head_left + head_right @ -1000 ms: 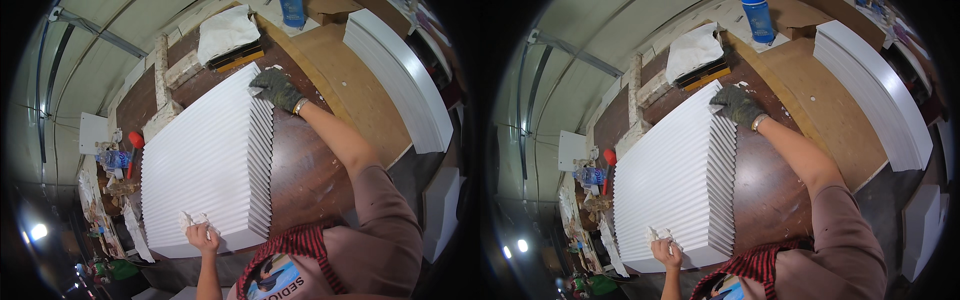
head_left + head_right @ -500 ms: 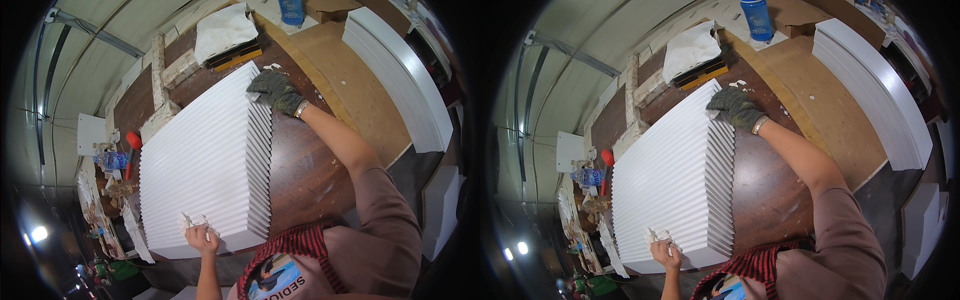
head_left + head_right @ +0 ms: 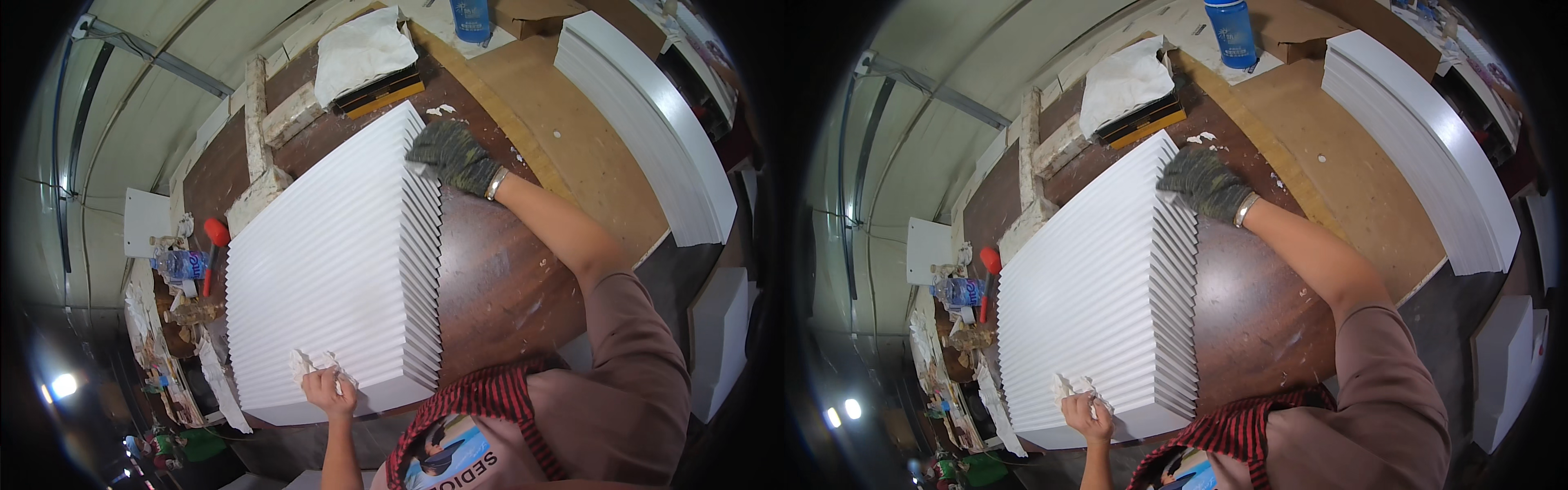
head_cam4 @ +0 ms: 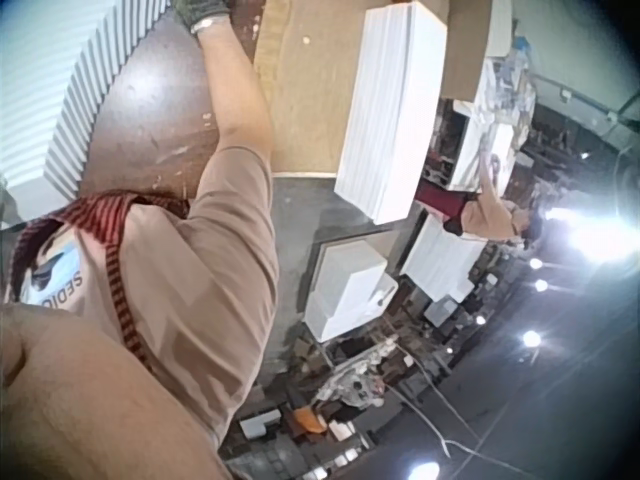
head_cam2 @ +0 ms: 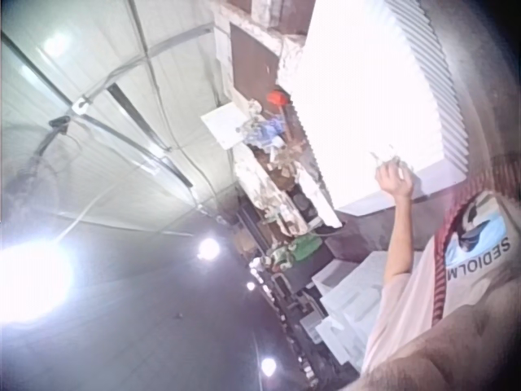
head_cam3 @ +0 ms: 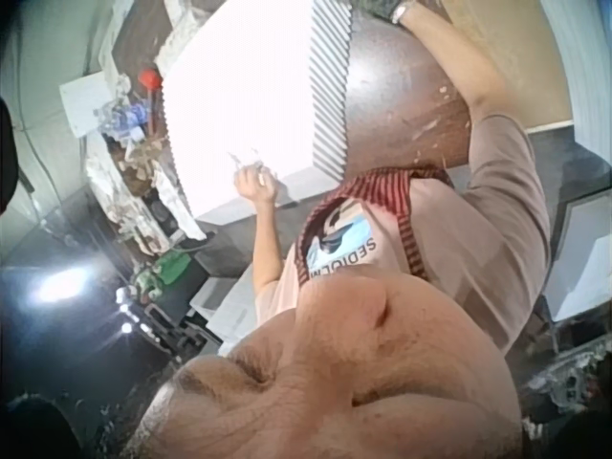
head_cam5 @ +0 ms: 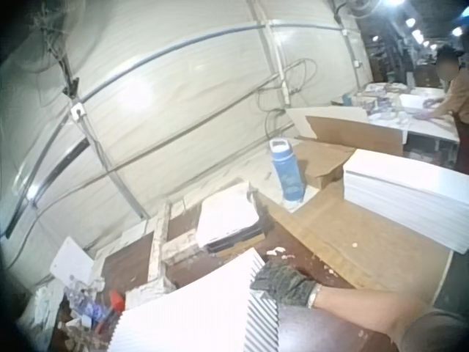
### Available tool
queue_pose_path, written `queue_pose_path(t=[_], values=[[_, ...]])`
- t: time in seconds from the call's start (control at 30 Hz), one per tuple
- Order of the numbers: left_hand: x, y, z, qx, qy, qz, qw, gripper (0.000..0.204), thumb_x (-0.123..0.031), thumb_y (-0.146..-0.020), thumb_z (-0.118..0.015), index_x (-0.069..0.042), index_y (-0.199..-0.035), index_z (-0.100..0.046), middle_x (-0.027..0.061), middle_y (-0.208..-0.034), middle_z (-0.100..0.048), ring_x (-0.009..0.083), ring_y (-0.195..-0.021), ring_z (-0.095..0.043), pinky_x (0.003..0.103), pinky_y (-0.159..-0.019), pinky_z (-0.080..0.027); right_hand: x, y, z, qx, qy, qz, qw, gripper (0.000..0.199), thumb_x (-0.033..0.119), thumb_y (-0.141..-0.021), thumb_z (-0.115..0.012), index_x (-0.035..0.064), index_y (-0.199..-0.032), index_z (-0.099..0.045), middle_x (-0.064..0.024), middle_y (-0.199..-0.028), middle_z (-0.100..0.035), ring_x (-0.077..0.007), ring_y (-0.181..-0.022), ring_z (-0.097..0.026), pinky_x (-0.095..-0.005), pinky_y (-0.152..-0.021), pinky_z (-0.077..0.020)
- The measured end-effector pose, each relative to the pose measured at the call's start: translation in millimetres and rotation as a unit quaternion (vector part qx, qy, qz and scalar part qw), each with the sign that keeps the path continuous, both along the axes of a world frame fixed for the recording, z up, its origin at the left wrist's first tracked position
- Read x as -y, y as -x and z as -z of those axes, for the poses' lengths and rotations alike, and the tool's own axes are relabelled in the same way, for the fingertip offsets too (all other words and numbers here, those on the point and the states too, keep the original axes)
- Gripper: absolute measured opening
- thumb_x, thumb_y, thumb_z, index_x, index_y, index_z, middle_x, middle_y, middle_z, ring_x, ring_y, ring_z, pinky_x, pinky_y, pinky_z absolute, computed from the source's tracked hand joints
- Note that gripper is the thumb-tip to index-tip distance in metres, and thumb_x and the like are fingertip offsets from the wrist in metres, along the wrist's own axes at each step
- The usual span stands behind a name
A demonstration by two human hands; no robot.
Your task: The person wipes a stack of white corrugated foam panels with a cloth, then flips the stack and continues wiping the opposite side. The person handles the panels by hand and uses a cloth to clean the surfaces.
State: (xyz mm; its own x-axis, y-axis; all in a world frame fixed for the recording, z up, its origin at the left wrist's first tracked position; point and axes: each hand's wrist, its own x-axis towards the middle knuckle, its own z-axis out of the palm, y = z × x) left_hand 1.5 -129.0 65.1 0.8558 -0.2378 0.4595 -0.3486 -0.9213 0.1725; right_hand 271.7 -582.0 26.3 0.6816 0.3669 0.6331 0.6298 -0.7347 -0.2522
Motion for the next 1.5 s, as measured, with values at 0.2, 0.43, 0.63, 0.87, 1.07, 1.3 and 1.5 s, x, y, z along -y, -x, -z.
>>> queue_pose_path(t=[0.2,0.43,0.63,0.87,1.07,1.3,1.5], values=[[-0.2,1.1,1.6,0.008,-0.003,0.006,1.0,0.018,-0.013,-0.074,-0.062,-0.005,-0.089,-0.067,0.0123,-0.082,-0.058,0.0339,-0.076,-0.053,0.045,-0.07,-0.043,7.5,17.8,-1.3,-0.101,0.144,-0.078,0.981,0.01,0.024,-0.081,-0.07,0.0196,-0.091,-0.073,-0.0052,-0.095,-0.07,-0.0273,-0.097,-0.066,-0.0422,-0.085,-0.0515],[-1.5,0.6,1.6,0.012,-0.003,0.004,1.0,0.022,-0.013,-0.071,-0.063,-0.007,-0.091,-0.07,0.0091,-0.083,-0.06,0.0321,-0.076,-0.054,0.044,-0.07,-0.044,8.9,-46.3,-3.2,0.015,-0.105,0.079,0.991,0.019,0.019,-0.082,-0.074,0.0155,-0.1,-0.077,-0.0096,-0.103,-0.073,-0.0303,-0.102,-0.066,-0.0436,-0.093,-0.0504],[-2.2,1.4,3.1,0.011,-0.006,-0.001,1.0,0.023,-0.014,-0.071,-0.063,-0.007,-0.091,-0.07,0.0096,-0.083,-0.06,0.0325,-0.077,-0.054,0.045,-0.07,-0.044,12.8,-12.4,19.7,-0.109,0.005,0.004,0.994,0.022,0.01,-0.08,-0.07,0.0153,-0.101,-0.076,-0.0074,-0.103,-0.073,-0.0291,-0.102,-0.066,-0.0443,-0.092,-0.0494],[-4.1,2.2,3.2,-0.006,-0.009,-0.004,1.0,0.022,-0.015,-0.071,-0.063,-0.007,-0.091,-0.069,0.0101,-0.084,-0.06,0.0334,-0.077,-0.054,0.045,-0.071,-0.044,23.5,-26.4,3.9,-0.034,-0.064,0.051,0.996,0.017,0.015,-0.079,-0.073,0.0175,-0.096,-0.077,-0.0086,-0.106,-0.073,-0.029,-0.103,-0.066,-0.0428,-0.093,-0.0499],[-3.6,1.8,3.1,-0.003,-0.007,-0.003,1.0,0.021,-0.015,-0.073,-0.063,-0.008,-0.091,-0.069,0.0101,-0.084,-0.06,0.0334,-0.077,-0.054,0.045,-0.071,-0.044,10.8,-56.5,-2.1,-0.035,-0.104,0.077,0.991,0.016,0.016,-0.081,-0.072,0.0179,-0.096,-0.077,-0.0095,-0.102,-0.073,-0.0302,-0.1,-0.066,-0.0431,-0.092,-0.0498],[-3.3,2.6,3.2,0.003,-0.006,-0.001,1.0,0.02,-0.014,-0.073,-0.063,-0.007,-0.091,-0.069,0.0096,-0.083,-0.06,0.0328,-0.077,-0.054,0.045,-0.07,-0.044,32.1,-6.3,6.0,-0.109,0.031,0.004,0.994,0.01,0.011,-0.083,-0.066,0.0154,-0.084,-0.075,-0.01,-0.089,-0.073,-0.0296,-0.09,-0.07,-0.0416,-0.083,-0.0534],[-1.4,0.7,0.3,-0.007,-0.007,-0.005,1.0,0.021,-0.013,-0.072,-0.062,-0.008,-0.091,-0.069,0.0093,-0.083,-0.06,0.0326,-0.076,-0.055,0.045,-0.07,-0.044,32.2,-65.7,-15.3,-0.003,-0.135,0.097,0.986,0.022,0.013,-0.082,-0.073,0.0106,-0.103,-0.078,-0.0118,-0.108,-0.073,-0.031,-0.102,-0.067,-0.0413,-0.096,-0.0504]])
